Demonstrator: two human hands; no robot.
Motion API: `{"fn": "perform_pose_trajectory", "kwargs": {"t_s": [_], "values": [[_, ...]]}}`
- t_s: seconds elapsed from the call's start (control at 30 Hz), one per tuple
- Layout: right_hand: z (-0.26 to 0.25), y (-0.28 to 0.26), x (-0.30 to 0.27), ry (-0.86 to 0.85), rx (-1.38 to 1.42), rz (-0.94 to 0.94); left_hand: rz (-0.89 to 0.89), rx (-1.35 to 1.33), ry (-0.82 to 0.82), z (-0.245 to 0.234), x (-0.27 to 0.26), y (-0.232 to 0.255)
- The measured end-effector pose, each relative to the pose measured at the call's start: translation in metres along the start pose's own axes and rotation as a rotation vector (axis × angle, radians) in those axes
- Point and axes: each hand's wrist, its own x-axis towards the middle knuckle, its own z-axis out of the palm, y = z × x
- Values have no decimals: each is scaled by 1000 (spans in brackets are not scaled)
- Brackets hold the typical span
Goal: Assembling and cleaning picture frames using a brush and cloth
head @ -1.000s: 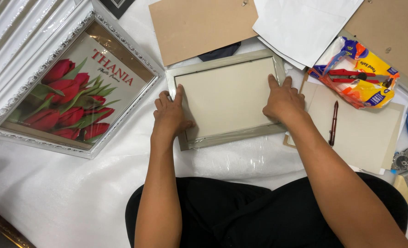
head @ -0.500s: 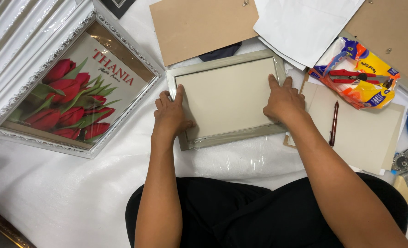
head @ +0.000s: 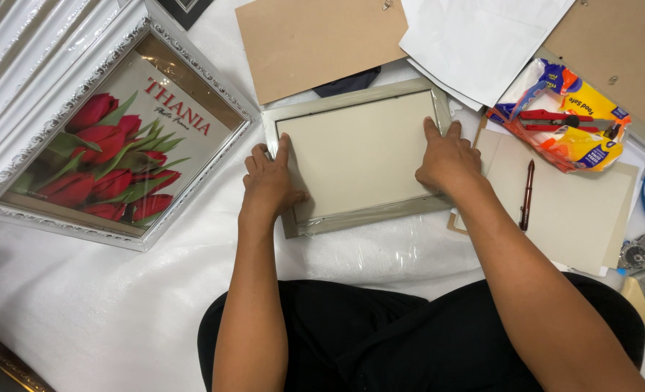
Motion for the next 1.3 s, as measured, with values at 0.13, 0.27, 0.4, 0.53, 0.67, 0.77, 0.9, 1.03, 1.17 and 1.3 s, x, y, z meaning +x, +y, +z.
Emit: {"fn": "perform_pose_trajectory", "kwargs": {"t_s": [0.13, 0.27, 0.4, 0.53, 0.67, 0.77, 0.9, 1.03, 1.17, 1.3], "values": [[-1, -2, -1, -5, -10, 8, 1, 6, -5, -1, 0, 0], [-2, -3, -3, 0, -4, 3, 3, 1, -1, -3, -2, 0], [-4, -4, -5, -6, -1, 9, 0, 1, -8, -4, -4, 1], [0, -1, 0, -11, -23, 10, 3, 14, -10, -5, -4, 2], [0, -1, 1, -10, -23, 18, -15, 33, 1, -5, -7, 5], [-19, -6, -9, 15, 8, 11, 68, 172, 53, 2, -19, 22], [-53, -24, -38, 64, 90, -22, 479, 346, -113, 72, -58, 62], [-58, -27, -45, 59, 114, -51, 661, 402, -121, 152, -98, 81], [-60, -19, -44, 40, 147, -75, 773, 631, -117, 175, -104, 80], [-65, -13, -44, 69, 181, -106, 808, 594, -91, 188, -89, 80]]}}
